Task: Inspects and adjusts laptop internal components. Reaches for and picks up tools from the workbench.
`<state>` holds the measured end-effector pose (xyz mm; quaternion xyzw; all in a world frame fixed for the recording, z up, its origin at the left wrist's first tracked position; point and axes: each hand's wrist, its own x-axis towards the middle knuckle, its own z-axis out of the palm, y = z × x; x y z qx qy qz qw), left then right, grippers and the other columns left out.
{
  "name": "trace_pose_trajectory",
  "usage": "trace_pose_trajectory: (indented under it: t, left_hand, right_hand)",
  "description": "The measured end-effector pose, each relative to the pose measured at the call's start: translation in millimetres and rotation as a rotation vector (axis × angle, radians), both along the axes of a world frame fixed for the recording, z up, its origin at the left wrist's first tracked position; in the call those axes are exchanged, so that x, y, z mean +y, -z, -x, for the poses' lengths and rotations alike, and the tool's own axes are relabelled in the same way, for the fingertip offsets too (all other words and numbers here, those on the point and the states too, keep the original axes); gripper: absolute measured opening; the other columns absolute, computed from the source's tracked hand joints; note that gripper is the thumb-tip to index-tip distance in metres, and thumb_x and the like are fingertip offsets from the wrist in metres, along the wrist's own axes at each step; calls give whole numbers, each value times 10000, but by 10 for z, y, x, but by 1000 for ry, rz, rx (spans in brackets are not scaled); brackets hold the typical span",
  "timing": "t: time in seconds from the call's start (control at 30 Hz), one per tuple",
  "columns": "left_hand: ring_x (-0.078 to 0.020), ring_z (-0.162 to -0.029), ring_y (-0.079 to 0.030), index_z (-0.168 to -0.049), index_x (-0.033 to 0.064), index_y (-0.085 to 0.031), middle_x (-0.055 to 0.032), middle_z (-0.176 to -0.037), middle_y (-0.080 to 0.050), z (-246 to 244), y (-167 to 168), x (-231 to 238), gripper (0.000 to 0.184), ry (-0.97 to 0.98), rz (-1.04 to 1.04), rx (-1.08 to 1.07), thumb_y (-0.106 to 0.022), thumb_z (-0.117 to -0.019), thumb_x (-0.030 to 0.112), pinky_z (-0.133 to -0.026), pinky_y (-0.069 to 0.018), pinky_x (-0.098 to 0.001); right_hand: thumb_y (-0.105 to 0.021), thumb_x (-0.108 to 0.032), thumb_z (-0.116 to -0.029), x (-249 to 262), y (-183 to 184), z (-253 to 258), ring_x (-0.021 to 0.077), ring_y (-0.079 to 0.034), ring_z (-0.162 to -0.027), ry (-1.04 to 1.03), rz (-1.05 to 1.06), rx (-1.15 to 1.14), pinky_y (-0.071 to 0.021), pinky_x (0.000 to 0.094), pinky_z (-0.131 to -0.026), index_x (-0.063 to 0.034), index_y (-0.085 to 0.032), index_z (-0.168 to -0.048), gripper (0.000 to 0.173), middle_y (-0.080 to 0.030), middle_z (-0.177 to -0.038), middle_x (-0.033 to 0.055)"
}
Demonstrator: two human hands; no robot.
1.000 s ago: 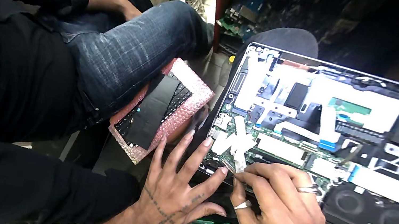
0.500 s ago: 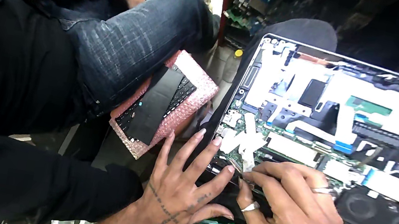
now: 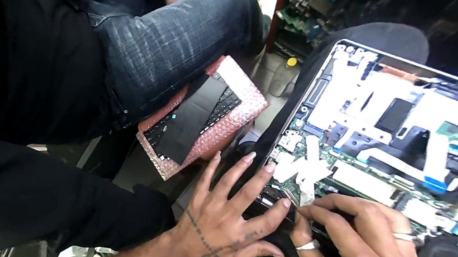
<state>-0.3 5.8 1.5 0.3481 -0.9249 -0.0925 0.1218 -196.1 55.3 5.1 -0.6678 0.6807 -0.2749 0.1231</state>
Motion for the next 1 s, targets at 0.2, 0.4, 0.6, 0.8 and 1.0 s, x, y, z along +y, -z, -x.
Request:
trace_pose_trajectory:
  t: [0.2, 0.4, 0.6, 0.8, 1.0]
  left_hand:
    - [-426, -1464, -377, -1321, 313, -667, -157, -1518, -504, 6, -9, -3, 514, 0, -25, 13, -508, -971, 655, -1152, -272, -707]
    - [-418, -1484, -352, -1336, 323, -658, -136, -1534, -496, -5, -12, 6, 513, 0, -46, 2, -506, -973, 653, -1157, -258, -718]
    - [-422, -1494, -327, -1357, 350, -638, -137, -1564, -458, -17, 3, 19, 514, -19, -38, -6, -497, -973, 661, -1156, -259, -710]
    - [-415, -1515, -280, -1358, 348, -632, -149, -1593, -408, -14, -9, 27, 528, -27, -18, -25, -473, -976, 676, -1175, -214, -705]
    - [-408, -1502, -314, -1325, 329, -666, -138, -1562, -457, -1, -23, -11, 515, -3, -19, -17, -476, -982, 663, -1176, -231, -696]
  right_hand:
    - [-626, -157, -910, 16, 20, -3, 323, -610, -983, 16, -5, -21, -469, 427, -816, -72, -759, -837, 173, -677, -970, 155]
    - [-620, -171, -913, 32, 49, -41, 335, -612, -998, 51, 10, -16, -466, 424, -848, -57, -743, -817, 193, -683, -949, 162]
    - [-622, -171, -908, 28, 37, -41, 322, -614, -1003, 50, 8, -12, -468, 419, -853, -66, -741, -811, 185, -684, -960, 157]
    - [-642, -182, -910, 19, -2, -39, 329, -610, -1012, 49, -20, -13, -468, 417, -854, -62, -757, -840, 180, -685, -976, 156]
    - [-632, -172, -902, 9, -8, -43, 325, -606, -1008, 49, -37, -8, -465, 420, -842, -65, -754, -841, 174, -678, -981, 153]
